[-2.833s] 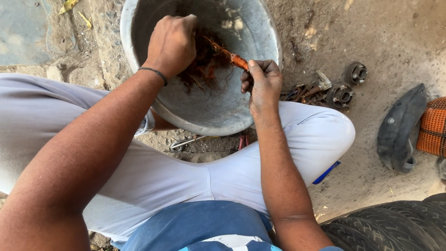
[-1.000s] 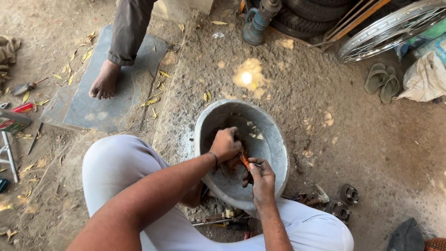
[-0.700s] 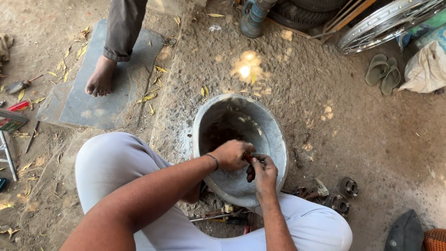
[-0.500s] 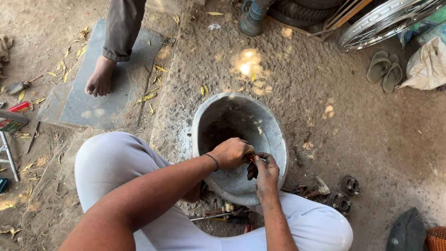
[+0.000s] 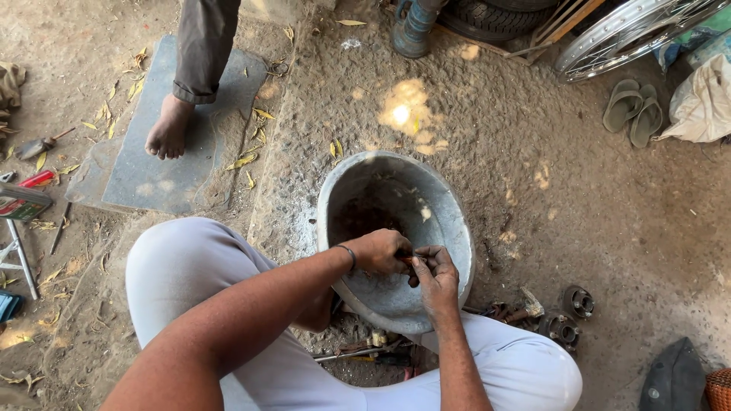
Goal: The person sits on the ground and hammers a rusted automotive metal part held between their feet, then picks up small rusted metal components one at a time and rubs and scrapes rust off them by hand over a basin, dropping debris into the basin. At the end they pick up a phone.
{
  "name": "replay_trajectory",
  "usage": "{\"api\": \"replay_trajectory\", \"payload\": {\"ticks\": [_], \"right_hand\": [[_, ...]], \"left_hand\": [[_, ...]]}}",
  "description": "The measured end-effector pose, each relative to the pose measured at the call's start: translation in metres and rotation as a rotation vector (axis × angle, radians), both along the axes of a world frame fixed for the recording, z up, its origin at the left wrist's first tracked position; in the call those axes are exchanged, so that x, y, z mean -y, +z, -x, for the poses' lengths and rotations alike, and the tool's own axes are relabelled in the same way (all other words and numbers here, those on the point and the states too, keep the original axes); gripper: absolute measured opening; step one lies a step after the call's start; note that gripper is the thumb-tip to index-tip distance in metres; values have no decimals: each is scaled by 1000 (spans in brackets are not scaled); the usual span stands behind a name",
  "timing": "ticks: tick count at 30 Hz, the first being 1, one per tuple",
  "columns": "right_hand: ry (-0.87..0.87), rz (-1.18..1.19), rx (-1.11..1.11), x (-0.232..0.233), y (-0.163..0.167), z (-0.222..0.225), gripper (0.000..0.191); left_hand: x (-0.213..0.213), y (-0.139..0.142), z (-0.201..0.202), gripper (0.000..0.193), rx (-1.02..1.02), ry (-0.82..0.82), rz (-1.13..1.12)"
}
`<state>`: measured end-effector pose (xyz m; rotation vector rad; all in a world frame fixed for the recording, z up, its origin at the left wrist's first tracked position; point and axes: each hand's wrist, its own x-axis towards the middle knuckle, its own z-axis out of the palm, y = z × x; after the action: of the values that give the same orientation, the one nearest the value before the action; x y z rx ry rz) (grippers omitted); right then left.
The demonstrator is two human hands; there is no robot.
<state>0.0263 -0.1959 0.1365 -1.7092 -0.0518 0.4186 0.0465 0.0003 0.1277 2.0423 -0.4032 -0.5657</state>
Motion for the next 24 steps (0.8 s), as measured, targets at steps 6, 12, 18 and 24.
{"api": "replay_trajectory", "payload": {"ticks": [6,12,18,24], "right_hand": [[-60,83,-82,2,1,-4,14],[-58,-21,-129,12,-13,-7,16],[10,-182,-55,21,-7,-6,12],[40,-231,52,17,15,-3,19]], "left_hand": [[2,3,3,27,38,83,-91],[5,-5,2,39,94,3,-28],[1,-15,-3,48,-283,6,238],[0,-13,-6,54,-348,88,343]]}}
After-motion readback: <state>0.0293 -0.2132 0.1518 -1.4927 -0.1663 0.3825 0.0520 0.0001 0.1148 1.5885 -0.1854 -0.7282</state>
